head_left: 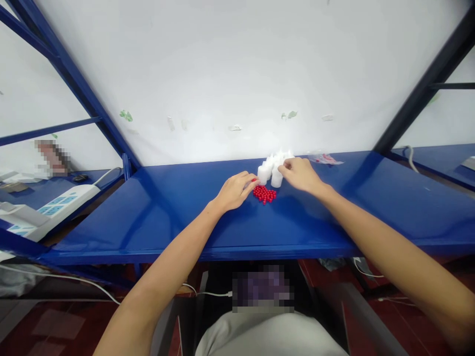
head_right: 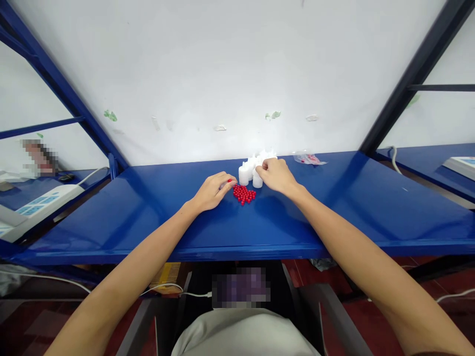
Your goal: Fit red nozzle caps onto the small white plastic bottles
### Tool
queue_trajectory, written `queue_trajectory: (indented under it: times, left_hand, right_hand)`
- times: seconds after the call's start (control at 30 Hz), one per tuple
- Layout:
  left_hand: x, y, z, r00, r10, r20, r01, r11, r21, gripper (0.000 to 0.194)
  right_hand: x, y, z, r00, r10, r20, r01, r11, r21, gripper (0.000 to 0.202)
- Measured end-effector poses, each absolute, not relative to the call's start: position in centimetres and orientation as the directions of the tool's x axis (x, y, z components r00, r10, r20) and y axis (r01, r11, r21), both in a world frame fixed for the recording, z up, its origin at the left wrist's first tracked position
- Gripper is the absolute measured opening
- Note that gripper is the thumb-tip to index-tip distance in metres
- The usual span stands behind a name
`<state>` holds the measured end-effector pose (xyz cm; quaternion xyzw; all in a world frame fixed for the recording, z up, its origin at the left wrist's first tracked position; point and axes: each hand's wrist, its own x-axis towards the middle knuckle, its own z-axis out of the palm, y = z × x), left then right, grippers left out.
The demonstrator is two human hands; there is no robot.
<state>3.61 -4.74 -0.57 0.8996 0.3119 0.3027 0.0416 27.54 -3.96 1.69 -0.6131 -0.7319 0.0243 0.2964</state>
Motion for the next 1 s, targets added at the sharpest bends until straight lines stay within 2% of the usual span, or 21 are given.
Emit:
queue_trajectory:
  times: [0.13,0.23,0.37,0.47,0.57,0.67,0.77,0.9,1.0]
  left_hand:
    - [3.6,-4.7,-0.7,0.586,0.615,0.528,0.615,-0.762,0.205,0.042]
    - [3.7,-4.7,-0.6,0.547,0.643,0.537,0.643,-0.733,0.222,0.044]
    - [3.7,-4.7,-0.5,0.531,0.652,0.540,0.619,-0.735,0.279,0.045]
    - [3.6,-4.7,-0.6,0.524,0.643,0.558,0.606,-0.742,0.285,0.046]
    - [3.5,-4.8,-0.7,0.527,0.646,0.552,0.647,-0.726,0.233,0.044]
    - [3.5,-4.9,-0.8,0.580,0.637,0.507,0.695,-0.712,0.099,0.042]
    - [3.7,-5.1,-0.8,0.635,0.617,0.464,0.698,-0.716,-0.003,0.043]
    - [3.9,-5.3,-0.7,0.639,0.634,0.436,0.700,-0.714,0.012,0.041]
    - [3.9,-5.5,-0.7,0.630,0.648,0.429,0.696,-0.716,0.059,0.026]
  right_hand:
    - [27.2,-4.0,1.4,-0.086,0.919,0.385,0.866,0.261,-0.428,0.019]
    - [26.8,-4.4,1.4,-0.110,0.932,0.346,0.836,0.275,-0.475,0.021]
    - [26.6,-5.0,1.9,-0.156,0.909,0.386,0.853,0.321,-0.411,0.029]
    - [26.5,-5.6,2.2,-0.269,0.879,0.394,0.826,0.421,-0.375,0.030]
    - [26.5,-5.9,2.3,-0.445,0.815,0.372,0.742,0.568,-0.356,0.024]
    - [26.6,-5.8,1.9,-0.555,0.762,0.333,0.691,0.645,-0.326,0.037]
    - [26.7,-5.4,1.3,-0.574,0.757,0.312,0.708,0.650,-0.275,0.045]
    - [26.7,-5.0,0.7,-0.570,0.756,0.322,0.701,0.652,-0.289,0.047]
    - [26.4,-5.2,0.9,-0.575,0.732,0.364,0.646,0.680,-0.347,0.036]
